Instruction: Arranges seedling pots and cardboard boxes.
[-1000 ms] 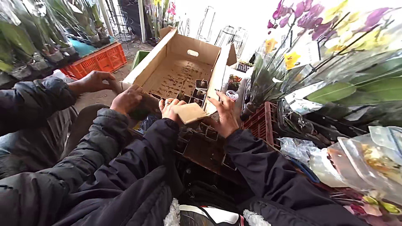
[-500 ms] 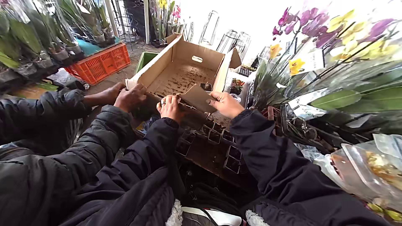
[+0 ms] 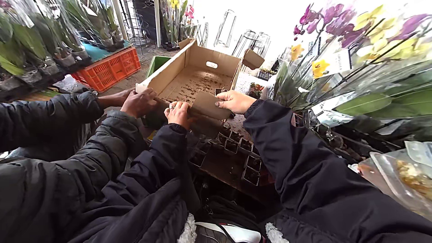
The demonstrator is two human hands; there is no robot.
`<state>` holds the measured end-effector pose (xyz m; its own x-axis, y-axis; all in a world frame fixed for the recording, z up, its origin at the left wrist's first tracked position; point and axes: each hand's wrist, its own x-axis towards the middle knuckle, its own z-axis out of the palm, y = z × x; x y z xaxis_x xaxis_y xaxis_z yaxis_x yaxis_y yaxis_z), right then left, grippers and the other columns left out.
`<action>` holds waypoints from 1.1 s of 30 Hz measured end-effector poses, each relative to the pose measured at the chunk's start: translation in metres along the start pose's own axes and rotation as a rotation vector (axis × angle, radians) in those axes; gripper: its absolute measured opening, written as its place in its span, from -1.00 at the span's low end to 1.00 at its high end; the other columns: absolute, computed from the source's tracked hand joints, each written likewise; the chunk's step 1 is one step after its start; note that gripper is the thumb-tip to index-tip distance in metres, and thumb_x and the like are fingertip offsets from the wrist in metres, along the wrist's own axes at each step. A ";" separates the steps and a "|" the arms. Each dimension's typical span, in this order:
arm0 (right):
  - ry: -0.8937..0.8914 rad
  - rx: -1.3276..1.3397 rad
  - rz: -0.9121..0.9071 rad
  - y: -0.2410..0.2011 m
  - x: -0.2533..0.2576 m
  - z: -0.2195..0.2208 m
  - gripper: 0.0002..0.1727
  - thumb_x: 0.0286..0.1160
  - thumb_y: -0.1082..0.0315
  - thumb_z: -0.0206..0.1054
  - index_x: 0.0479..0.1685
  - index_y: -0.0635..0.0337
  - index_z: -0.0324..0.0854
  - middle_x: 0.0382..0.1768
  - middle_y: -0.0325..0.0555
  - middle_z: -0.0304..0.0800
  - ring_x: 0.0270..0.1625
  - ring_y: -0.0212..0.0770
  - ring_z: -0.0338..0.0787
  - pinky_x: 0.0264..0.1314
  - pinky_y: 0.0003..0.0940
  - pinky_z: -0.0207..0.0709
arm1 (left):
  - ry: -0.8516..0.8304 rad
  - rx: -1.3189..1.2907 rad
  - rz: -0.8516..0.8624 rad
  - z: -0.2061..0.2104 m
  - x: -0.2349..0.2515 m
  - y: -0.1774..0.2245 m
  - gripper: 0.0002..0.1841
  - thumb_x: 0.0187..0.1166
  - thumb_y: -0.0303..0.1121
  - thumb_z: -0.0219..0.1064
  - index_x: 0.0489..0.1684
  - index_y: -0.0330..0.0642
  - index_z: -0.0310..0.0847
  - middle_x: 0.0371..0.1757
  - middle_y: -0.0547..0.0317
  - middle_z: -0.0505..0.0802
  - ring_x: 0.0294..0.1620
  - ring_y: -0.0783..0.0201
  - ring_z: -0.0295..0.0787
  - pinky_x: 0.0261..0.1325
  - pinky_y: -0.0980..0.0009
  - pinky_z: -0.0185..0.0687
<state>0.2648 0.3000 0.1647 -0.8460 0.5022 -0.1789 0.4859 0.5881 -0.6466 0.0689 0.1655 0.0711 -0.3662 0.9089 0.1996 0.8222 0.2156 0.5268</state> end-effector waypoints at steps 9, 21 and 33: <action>-0.055 -0.107 0.112 -0.014 0.007 0.005 -0.70 0.84 0.20 0.14 0.04 0.23 0.70 -0.17 0.03 0.81 -0.08 -0.11 0.81 0.12 0.00 0.61 | -0.046 0.070 0.038 0.000 0.006 -0.009 -0.53 0.29 0.04 0.68 0.10 0.02 0.84 0.42 0.01 0.73 0.68 -0.18 0.34 0.56 -0.38 0.13; -0.100 -0.266 0.060 -0.014 0.016 0.023 -0.67 0.84 0.20 0.14 -0.01 0.27 0.70 -0.13 0.13 0.78 0.02 0.05 0.78 0.20 0.13 0.55 | -0.122 0.084 0.113 0.001 0.008 -0.017 -0.61 0.39 -0.03 0.62 0.07 -0.03 0.86 0.15 0.07 0.86 0.51 -0.11 0.56 0.49 -0.37 0.23; -0.149 -0.368 0.122 -0.021 0.023 0.032 -0.65 0.85 0.15 0.12 0.05 0.26 0.69 -0.04 0.18 0.78 0.14 0.16 0.75 0.26 0.31 0.47 | -0.132 0.047 0.082 0.003 0.010 -0.014 -0.50 0.32 -0.07 0.68 0.12 -0.19 0.79 0.17 -0.04 0.86 0.48 -0.18 0.58 0.47 -0.37 0.28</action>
<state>0.2278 0.2794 0.1505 -0.7867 0.5011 -0.3604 0.6078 0.7309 -0.3104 0.0555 0.1732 0.0632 -0.2390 0.9625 0.1284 0.8675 0.1522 0.4736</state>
